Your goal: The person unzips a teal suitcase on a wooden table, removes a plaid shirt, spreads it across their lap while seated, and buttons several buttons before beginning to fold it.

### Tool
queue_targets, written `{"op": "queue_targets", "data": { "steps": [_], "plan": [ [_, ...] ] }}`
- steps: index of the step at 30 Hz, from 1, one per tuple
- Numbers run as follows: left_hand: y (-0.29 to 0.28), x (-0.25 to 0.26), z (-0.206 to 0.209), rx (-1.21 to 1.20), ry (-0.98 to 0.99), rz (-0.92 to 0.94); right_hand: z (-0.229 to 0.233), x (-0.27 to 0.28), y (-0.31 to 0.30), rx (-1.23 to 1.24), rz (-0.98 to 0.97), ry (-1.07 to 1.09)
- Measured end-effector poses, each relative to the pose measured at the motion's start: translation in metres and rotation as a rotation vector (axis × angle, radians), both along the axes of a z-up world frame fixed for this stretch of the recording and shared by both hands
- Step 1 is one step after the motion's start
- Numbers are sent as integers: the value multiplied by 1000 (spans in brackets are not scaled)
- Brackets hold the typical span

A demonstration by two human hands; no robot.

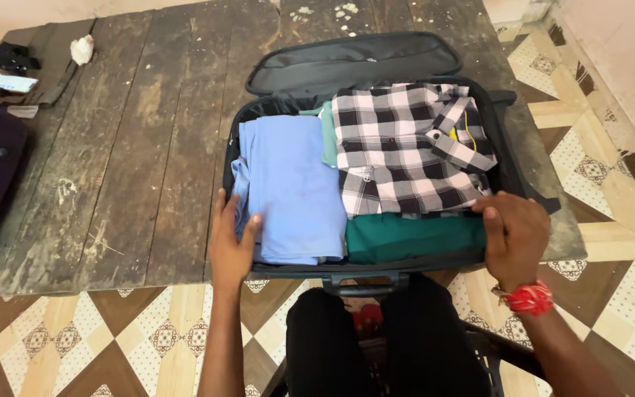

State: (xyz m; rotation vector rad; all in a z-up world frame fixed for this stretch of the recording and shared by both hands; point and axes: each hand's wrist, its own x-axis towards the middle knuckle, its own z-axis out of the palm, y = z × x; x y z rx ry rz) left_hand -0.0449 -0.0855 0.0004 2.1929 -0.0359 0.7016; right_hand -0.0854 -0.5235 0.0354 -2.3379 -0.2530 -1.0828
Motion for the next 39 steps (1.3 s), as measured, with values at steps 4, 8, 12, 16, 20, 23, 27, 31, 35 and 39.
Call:
{"op": "queue_targets", "data": {
  "steps": [4, 8, 12, 16, 20, 23, 27, 31, 35, 39],
  "plan": [
    [3, 6, -10, -177, -89, -54, -12, 6, 2, 73, -25, -104],
    [9, 13, -18, -231, -110, -35, -28, 15, -3, 65, -83, -184],
    [8, 13, -22, -257, -120, -8, -39, 19, -5, 108, -62, -251],
    [10, 20, -26, -275, -144, -9, -49, 21, -6, 142, -57, -256],
    [15, 33, -42, -266, -238, -51, -69, 25, -8, 126, -53, -297],
    [22, 52, -51, -283, -280, -75, -79, 27, -4, 80, -77, -310],
    [31, 75, -65, -330, -321, -134, -97, 34, -2, 42, -101, -326],
    [35, 86, -73, -279, -384, -118, -110, 42, -4, 44, -114, -362],
    [26, 81, -67, -316, -366, -92, -114, 48, -8, 49, -118, -373],
    [13, 53, -39, 148, -351, 139, -116, 43, -8, 74, -80, -360]
  ]
}}
